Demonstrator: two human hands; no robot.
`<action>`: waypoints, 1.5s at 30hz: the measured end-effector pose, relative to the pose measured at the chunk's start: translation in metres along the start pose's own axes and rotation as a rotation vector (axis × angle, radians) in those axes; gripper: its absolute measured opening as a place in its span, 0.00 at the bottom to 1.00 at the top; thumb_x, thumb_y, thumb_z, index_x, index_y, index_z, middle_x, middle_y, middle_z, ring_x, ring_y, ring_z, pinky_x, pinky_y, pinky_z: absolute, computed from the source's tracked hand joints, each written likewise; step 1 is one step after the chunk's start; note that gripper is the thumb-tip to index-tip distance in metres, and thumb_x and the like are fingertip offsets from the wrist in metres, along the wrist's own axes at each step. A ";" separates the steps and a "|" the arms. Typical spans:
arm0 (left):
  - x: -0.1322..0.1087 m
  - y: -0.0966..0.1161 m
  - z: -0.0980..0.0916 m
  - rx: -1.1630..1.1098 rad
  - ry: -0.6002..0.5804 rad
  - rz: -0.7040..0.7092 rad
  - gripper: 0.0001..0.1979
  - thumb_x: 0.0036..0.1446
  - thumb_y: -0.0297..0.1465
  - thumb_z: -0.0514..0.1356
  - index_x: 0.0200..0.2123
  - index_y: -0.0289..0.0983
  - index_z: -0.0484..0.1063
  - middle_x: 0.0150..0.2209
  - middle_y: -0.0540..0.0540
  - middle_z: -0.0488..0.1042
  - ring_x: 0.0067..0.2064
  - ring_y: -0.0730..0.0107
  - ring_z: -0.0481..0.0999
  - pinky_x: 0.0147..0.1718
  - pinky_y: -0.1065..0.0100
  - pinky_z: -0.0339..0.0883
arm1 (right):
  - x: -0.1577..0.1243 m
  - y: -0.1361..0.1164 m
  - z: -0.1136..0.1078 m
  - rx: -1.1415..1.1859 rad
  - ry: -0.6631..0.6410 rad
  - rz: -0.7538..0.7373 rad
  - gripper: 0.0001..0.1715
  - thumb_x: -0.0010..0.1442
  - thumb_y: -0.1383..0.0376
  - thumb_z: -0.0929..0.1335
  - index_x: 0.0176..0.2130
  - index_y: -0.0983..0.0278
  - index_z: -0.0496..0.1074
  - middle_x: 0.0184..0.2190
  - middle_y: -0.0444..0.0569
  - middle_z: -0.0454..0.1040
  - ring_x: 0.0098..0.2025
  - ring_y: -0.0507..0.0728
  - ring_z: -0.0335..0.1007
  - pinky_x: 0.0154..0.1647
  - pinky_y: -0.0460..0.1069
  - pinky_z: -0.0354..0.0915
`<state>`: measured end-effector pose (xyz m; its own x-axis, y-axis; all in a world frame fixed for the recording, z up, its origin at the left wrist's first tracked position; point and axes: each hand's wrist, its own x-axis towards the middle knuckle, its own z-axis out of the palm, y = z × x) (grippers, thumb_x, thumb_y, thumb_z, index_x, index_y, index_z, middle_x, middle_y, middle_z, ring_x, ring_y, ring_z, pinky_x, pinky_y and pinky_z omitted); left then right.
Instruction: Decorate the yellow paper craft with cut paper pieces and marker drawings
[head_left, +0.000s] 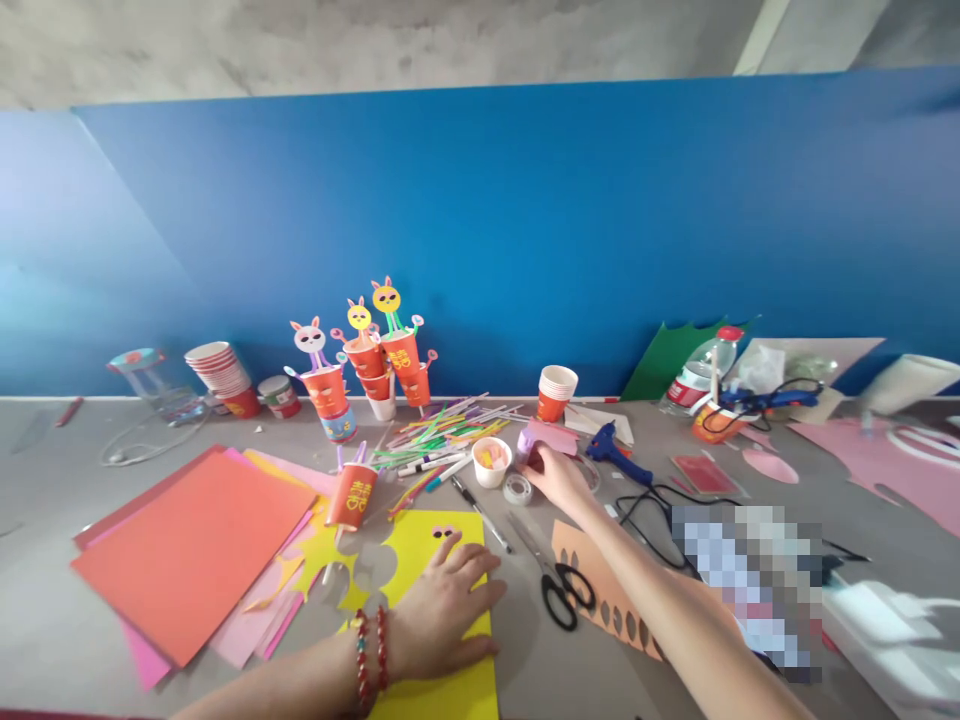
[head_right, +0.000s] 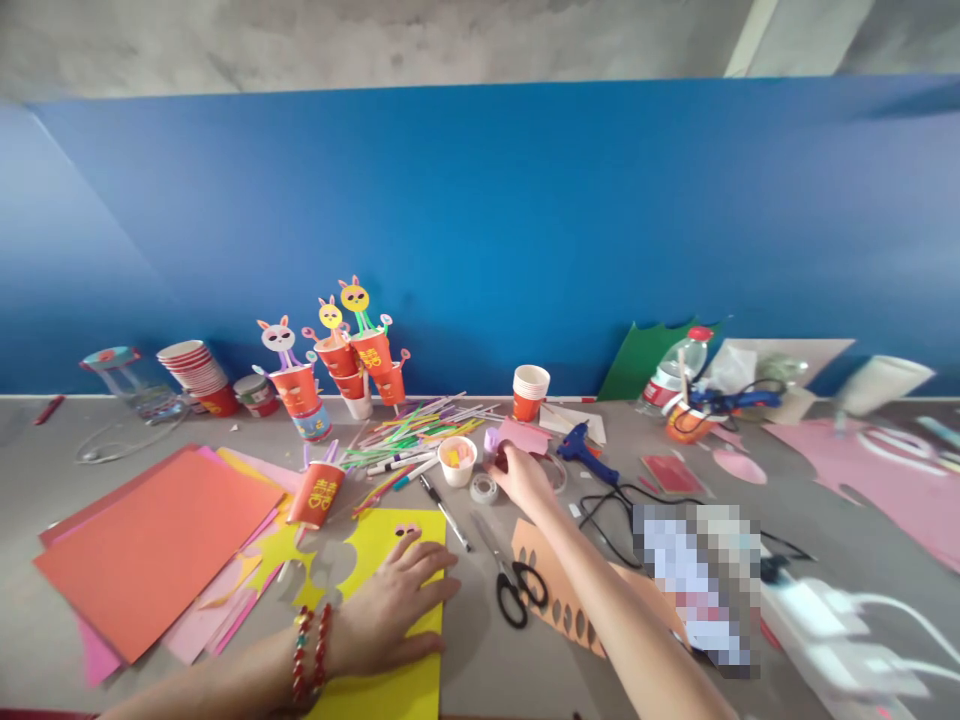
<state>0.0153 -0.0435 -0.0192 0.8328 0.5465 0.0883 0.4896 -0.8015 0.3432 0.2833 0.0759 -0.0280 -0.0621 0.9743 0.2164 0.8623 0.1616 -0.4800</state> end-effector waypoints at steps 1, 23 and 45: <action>-0.001 0.000 0.000 -0.001 -0.021 0.021 0.26 0.59 0.46 0.62 0.57 0.43 0.64 0.63 0.42 0.66 0.64 0.50 0.61 0.65 0.38 0.47 | -0.007 0.001 -0.002 -0.001 0.009 -0.005 0.10 0.60 0.63 0.71 0.42 0.63 0.71 0.36 0.52 0.82 0.38 0.61 0.80 0.36 0.49 0.69; 0.018 0.022 0.016 0.144 -0.041 0.290 0.24 0.65 0.49 0.54 0.53 0.36 0.68 0.60 0.38 0.68 0.61 0.55 0.65 0.65 0.48 0.50 | -0.118 -0.027 0.007 -0.381 -0.085 -0.217 0.21 0.57 0.77 0.63 0.48 0.64 0.73 0.45 0.57 0.77 0.45 0.64 0.77 0.42 0.53 0.72; 0.058 0.042 0.027 0.210 -0.092 0.283 0.43 0.63 0.56 0.48 0.67 0.27 0.54 0.68 0.32 0.59 0.68 0.50 0.55 0.67 0.44 0.43 | -0.081 -0.026 -0.100 0.035 -0.378 -0.096 0.17 0.52 0.74 0.66 0.42 0.60 0.72 0.31 0.43 0.75 0.32 0.54 0.72 0.32 0.45 0.61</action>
<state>0.0918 -0.0522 -0.0248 0.9579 0.2798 0.0640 0.2712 -0.9554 0.1171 0.3164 -0.0232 0.0519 -0.3281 0.9425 -0.0632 0.8263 0.2540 -0.5027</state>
